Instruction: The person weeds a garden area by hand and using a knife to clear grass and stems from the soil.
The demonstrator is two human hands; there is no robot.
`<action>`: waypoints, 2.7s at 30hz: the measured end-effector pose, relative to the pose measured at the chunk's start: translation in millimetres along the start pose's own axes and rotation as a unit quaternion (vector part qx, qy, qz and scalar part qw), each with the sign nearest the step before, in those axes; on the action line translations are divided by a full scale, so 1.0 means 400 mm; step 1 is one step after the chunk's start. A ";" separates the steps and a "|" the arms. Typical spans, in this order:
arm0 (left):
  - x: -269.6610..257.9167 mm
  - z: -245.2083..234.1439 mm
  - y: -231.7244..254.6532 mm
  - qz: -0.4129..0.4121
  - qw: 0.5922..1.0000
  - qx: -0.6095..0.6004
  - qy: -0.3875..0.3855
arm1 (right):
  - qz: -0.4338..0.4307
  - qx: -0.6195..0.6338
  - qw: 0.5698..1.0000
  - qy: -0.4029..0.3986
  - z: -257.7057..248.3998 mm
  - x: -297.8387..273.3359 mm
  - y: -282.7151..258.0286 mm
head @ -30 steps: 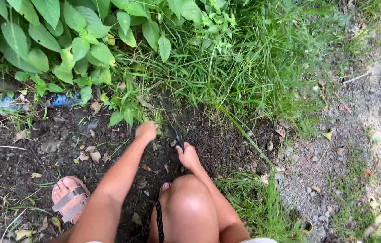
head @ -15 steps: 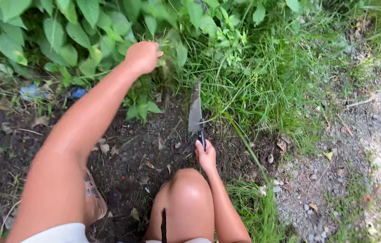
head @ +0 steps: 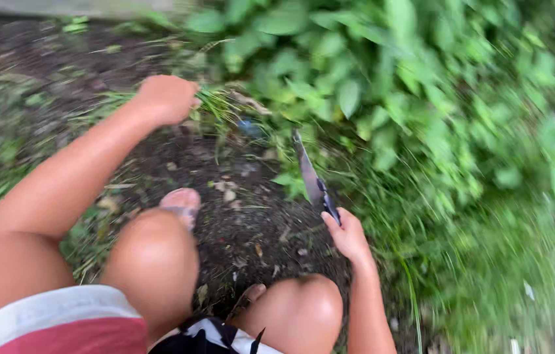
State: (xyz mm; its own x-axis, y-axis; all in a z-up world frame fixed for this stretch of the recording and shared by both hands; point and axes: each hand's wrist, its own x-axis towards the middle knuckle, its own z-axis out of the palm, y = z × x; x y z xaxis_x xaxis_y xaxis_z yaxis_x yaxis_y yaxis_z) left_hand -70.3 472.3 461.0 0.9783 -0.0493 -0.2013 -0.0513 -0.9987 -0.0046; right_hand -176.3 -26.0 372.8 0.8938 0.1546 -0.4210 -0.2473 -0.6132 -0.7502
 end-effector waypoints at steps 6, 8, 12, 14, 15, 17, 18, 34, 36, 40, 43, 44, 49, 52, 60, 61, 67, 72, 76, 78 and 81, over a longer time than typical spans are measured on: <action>-0.416 0.097 -0.725 -0.371 0.921 0.112 -0.033 | -0.154 -0.097 0.981 -0.067 0.063 0.097 -0.187; -0.490 0.121 -0.836 -0.392 0.892 0.218 -0.057 | -0.147 -0.097 0.981 -0.075 0.071 0.111 -0.206; -0.315 0.087 -0.686 -0.353 0.904 0.233 -0.065 | -0.112 -0.134 0.982 -0.078 0.019 0.090 -0.171; -0.119 0.065 -0.471 -0.240 0.953 0.178 -0.050 | -0.098 -0.140 0.983 -0.071 -0.006 0.070 -0.114; -0.040 0.069 -0.350 -0.157 0.973 0.131 -0.110 | -0.091 -0.149 0.982 -0.070 -0.020 0.067 -0.076; 0.126 0.111 -0.083 0.016 0.975 0.103 -0.195 | -0.046 -0.198 0.975 -0.086 -0.049 0.056 0.019; 0.188 0.160 0.052 0.082 0.978 0.069 -0.181 | -0.015 -0.249 0.961 -0.121 -0.061 0.040 0.064; 0.342 0.911 0.965 0.200 0.941 0.269 0.041 | 0.212 0.031 0.957 0.196 0.009 -0.280 0.227; 0.385 0.954 0.948 0.165 0.936 0.297 0.096 | 0.251 0.067 0.949 0.179 0.016 -0.279 0.217; 0.396 0.995 0.932 0.131 0.949 0.279 -0.061 | 0.240 0.046 0.952 0.185 0.039 -0.274 0.214; 0.416 0.988 0.919 0.118 0.962 0.213 -0.126 | 0.236 0.039 0.957 0.162 0.044 -0.266 0.215; 0.421 0.987 0.914 0.135 0.961 0.172 -0.171 | 0.250 0.027 0.956 0.148 0.048 -0.262 0.213; 0.441 0.981 0.870 0.114 0.968 0.142 -0.171 | 0.239 0.024 0.963 0.119 0.055 -0.246 0.194; 0.428 0.982 0.856 0.087 0.972 0.039 -0.214 | 0.216 0.022 0.968 0.128 0.066 -0.241 0.184; 0.420 0.977 0.835 0.139 0.968 0.028 -0.205 | 0.185 0.025 0.969 0.160 0.122 -0.214 0.244; 0.415 0.975 0.827 0.131 0.968 -0.012 -0.213 | 0.185 0.027 0.969 0.163 0.129 -0.211 0.253; 0.387 0.938 0.795 0.121 0.962 -0.084 -0.229 | 0.210 0.040 0.965 0.149 0.174 -0.184 0.291; 0.264 0.899 0.800 0.089 0.965 -0.174 -0.177 | 0.152 0.071 0.963 0.212 0.189 -0.164 0.317; 0.186 0.912 0.796 0.084 0.962 -0.185 -0.182 | 0.179 0.094 0.950 0.240 0.190 -0.158 0.315; 0.140 0.940 0.773 0.098 0.964 -0.172 -0.179 | 0.125 0.086 0.950 0.274 0.172 -0.155 0.301; 0.053 0.997 0.711 0.076 0.967 -0.178 -0.167 | 0.000 0.063 0.942 0.330 0.133 -0.149 0.269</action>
State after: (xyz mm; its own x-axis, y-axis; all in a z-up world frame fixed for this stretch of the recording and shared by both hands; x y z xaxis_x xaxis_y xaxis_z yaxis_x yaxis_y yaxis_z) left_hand -144.1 193.3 64.8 0.8422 -0.2485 -0.4784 -0.0593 -0.9248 0.3759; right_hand -276.0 -59.9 289.8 0.9216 -0.3855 -0.0443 -0.2529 -0.5103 -0.8220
